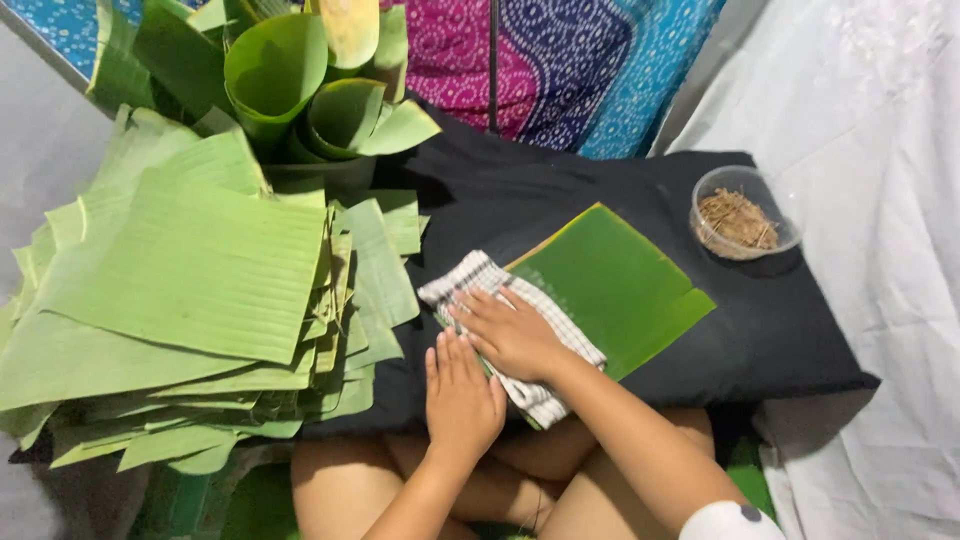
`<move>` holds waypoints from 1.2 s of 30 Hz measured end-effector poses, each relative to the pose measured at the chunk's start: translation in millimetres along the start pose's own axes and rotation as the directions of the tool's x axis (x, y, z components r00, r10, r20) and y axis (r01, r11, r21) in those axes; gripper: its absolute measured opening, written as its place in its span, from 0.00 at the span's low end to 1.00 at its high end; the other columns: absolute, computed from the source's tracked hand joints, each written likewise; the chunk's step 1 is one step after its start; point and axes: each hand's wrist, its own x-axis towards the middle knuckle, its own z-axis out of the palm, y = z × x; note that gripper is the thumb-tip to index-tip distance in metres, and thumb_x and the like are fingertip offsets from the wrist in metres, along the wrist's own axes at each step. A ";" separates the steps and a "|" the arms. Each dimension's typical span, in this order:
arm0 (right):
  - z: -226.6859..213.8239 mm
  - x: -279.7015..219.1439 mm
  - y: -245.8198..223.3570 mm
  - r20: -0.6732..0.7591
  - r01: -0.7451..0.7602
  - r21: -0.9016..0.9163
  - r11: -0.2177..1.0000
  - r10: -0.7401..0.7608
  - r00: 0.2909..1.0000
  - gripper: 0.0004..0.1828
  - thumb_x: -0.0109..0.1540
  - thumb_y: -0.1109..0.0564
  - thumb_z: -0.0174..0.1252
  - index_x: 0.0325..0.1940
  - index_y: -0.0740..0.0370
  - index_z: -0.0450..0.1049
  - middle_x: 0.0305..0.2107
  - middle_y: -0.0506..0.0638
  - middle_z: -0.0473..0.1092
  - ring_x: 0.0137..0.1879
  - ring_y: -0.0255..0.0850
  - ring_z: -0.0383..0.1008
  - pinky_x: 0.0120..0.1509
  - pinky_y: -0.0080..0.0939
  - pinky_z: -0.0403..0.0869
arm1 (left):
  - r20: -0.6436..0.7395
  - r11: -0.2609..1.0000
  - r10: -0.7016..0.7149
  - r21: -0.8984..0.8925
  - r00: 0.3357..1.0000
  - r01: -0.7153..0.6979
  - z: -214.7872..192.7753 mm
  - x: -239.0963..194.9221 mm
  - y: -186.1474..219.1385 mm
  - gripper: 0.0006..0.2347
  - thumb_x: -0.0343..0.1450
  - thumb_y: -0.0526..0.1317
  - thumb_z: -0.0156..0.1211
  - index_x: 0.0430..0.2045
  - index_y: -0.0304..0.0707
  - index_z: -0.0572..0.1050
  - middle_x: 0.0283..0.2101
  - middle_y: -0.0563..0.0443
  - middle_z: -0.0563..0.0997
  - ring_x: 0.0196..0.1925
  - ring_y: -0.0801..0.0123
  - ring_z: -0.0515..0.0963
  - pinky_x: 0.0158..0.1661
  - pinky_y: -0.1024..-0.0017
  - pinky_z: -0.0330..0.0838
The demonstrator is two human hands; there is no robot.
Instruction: Cleaning banana leaves with a cloth and folding them into cone shapes secured with small wooden sticks.
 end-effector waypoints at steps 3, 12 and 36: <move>-18.0 -20.4 30.3 0.125 -0.231 -0.008 0.973 0.230 0.965 0.34 0.69 0.35 0.28 0.78 0.40 0.51 0.76 0.42 0.46 0.81 0.41 0.41 0.80 0.60 0.38 | 0.018 0.999 -0.020 0.032 1.000 0.020 2.0 -1.2 0.9 0.31 0.67 0.46 0.51 0.59 0.11 0.63 0.68 0.16 0.62 0.73 0.36 0.60 0.72 0.51 0.46; -55.8 -147.9 171.7 -0.320 -0.495 -0.001 0.869 0.469 0.824 0.28 0.61 0.62 0.49 0.66 0.50 0.73 0.66 0.46 0.67 0.72 0.44 0.65 0.70 0.47 0.65 | 0.017 0.997 0.016 0.076 1.000 -0.017 -0.1 1.6 0.5 0.31 0.68 0.46 0.49 0.59 0.10 0.64 0.66 0.15 0.64 0.72 0.34 0.61 0.72 0.50 0.47; -68.2 -230.0 177.1 -0.208 -0.658 -0.237 0.715 0.624 0.753 0.33 0.68 0.35 0.35 0.79 0.39 0.53 0.77 0.45 0.48 0.81 0.46 0.44 0.78 0.58 0.47 | 0.155 0.812 0.365 -0.536 0.918 -0.232 -47.6 33.9 11.2 0.23 0.63 0.28 0.57 0.54 0.46 0.77 0.61 0.55 0.78 0.68 0.60 0.72 0.66 0.52 0.59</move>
